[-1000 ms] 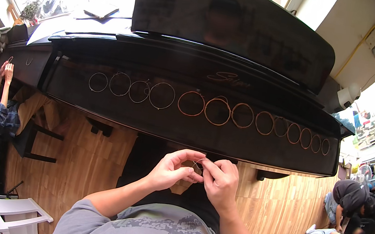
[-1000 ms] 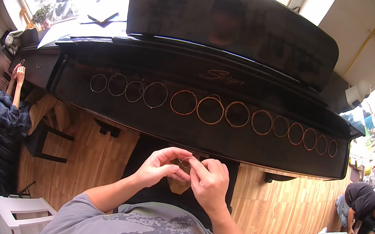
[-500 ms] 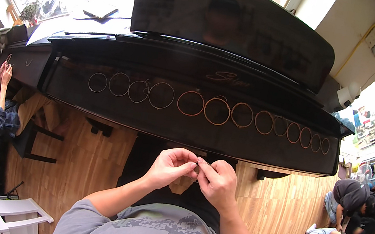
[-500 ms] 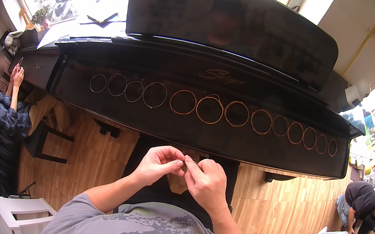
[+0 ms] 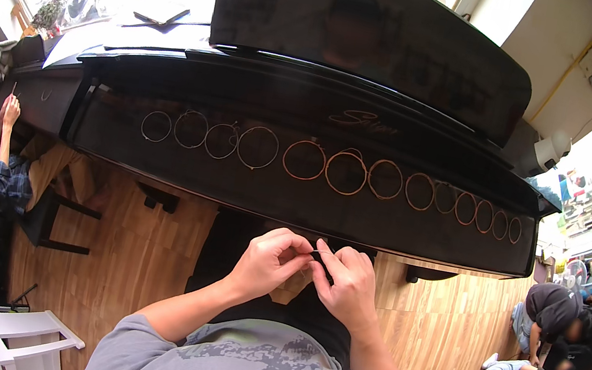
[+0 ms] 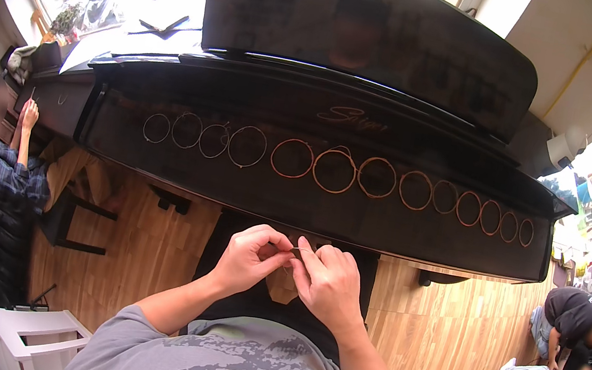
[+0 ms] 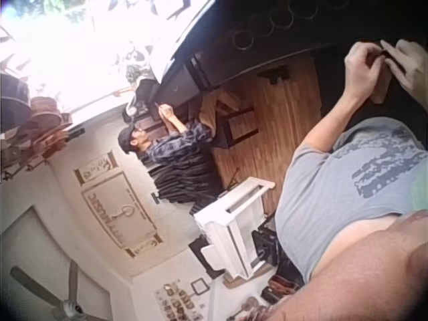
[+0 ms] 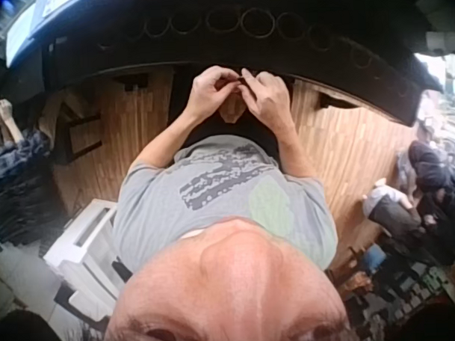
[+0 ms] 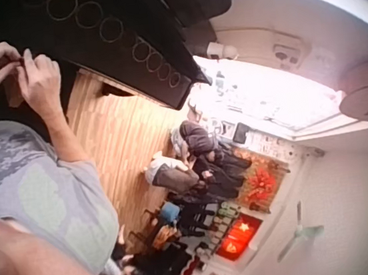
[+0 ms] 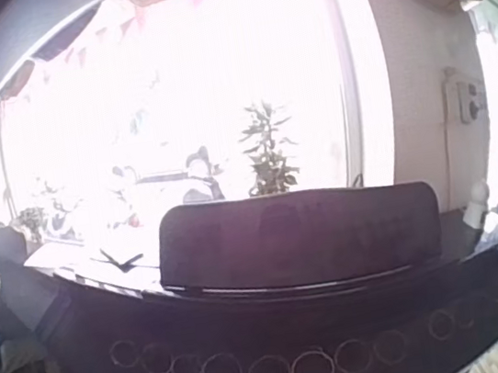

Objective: The person shapes thin wire into circular loops by hand, repeatedly bending and twisting the ends to close each loop. They place the finished loops in a row on the piano lid and continue with additional pieces of wire.

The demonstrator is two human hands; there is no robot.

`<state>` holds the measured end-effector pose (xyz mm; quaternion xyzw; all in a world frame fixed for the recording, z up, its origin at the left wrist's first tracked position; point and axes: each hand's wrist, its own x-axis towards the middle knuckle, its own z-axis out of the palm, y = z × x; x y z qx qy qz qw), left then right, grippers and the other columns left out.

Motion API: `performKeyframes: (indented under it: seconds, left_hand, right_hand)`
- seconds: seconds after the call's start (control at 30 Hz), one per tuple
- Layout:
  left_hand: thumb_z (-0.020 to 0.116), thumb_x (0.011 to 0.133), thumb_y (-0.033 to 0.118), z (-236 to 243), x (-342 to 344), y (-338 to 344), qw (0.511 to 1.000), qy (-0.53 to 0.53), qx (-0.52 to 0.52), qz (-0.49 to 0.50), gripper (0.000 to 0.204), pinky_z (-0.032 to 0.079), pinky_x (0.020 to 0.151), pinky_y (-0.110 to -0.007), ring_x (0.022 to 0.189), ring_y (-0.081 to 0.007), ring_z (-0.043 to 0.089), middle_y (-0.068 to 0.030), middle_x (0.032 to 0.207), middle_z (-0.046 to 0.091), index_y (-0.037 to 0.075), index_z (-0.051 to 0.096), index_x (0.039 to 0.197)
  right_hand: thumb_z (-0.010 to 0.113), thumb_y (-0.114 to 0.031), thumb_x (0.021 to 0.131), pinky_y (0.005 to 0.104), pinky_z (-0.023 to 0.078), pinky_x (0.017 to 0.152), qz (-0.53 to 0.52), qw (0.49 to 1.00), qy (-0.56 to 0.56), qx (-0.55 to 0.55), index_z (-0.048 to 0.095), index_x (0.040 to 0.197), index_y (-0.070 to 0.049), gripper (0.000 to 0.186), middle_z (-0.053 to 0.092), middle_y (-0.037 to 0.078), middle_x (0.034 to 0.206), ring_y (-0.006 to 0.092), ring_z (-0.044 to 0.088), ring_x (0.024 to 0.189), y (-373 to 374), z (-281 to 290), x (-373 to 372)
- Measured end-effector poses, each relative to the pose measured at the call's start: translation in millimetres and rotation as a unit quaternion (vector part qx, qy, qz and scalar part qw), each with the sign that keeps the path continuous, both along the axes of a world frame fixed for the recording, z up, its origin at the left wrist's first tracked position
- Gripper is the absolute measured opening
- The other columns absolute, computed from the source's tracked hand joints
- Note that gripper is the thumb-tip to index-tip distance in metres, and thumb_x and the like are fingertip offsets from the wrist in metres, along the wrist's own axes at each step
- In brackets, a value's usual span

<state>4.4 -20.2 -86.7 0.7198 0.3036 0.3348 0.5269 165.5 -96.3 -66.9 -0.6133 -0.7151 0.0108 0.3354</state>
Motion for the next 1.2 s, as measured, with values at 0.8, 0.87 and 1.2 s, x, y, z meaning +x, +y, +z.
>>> performKeyframes:
  seconds: [0.8, 0.87, 1.2]
  left_hand:
    - [0.068, 0.084, 0.002, -14.2, -6.5, 3.4, 0.965, -0.102, -0.24, -0.029, 0.014, 0.057, 0.07, -0.025, 0.08, -0.0153, 0.069, -0.0107, 0.088, 0.067, 0.0, 0.055, 0.085]
    - [0.069, 0.082, -0.003, -12.3, -11.0, 7.6, 0.924, -0.149, -0.332, -0.116, 0.014, 0.058, 0.071, -0.027, 0.081, -0.0191, 0.07, -0.0112, 0.088, 0.066, 0.0, 0.055, 0.084]
    - [0.068, 0.085, 0.002, -17.8, -2.0, 2.3, 0.942, -0.143, -0.27, -0.139, 0.02, 0.054, 0.067, -0.022, 0.083, -0.0116, 0.066, -0.0052, 0.09, 0.062, 0.004, 0.049, 0.08]
  right_hand:
    - [0.06, 0.002, 0.087, 0.0257, 0.05, 0.061, -0.02, 0.939, 0.34, -0.047, 0.065, 0.101, 0.0, 0.015, 0.066, 0.01, 0.085, 0.0157, 0.063, 0.069, -1.9, -8.3, -9.1]
    - [0.06, 0.003, 0.086, 0.0258, 0.051, 0.063, -0.024, 0.931, 0.363, -0.039, 0.066, 0.101, 0.0, 0.017, 0.066, 0.01, 0.085, 0.0164, 0.064, 0.072, -1.4, -10.4, -8.6]
    - [0.064, 0.005, 0.083, 0.0232, 0.044, 0.054, 0.009, 0.934, 0.355, -0.048, 0.07, 0.1, -0.004, 0.02, 0.057, 0.004, 0.071, 0.0106, 0.054, 0.062, -4.3, -7.7, -6.0]
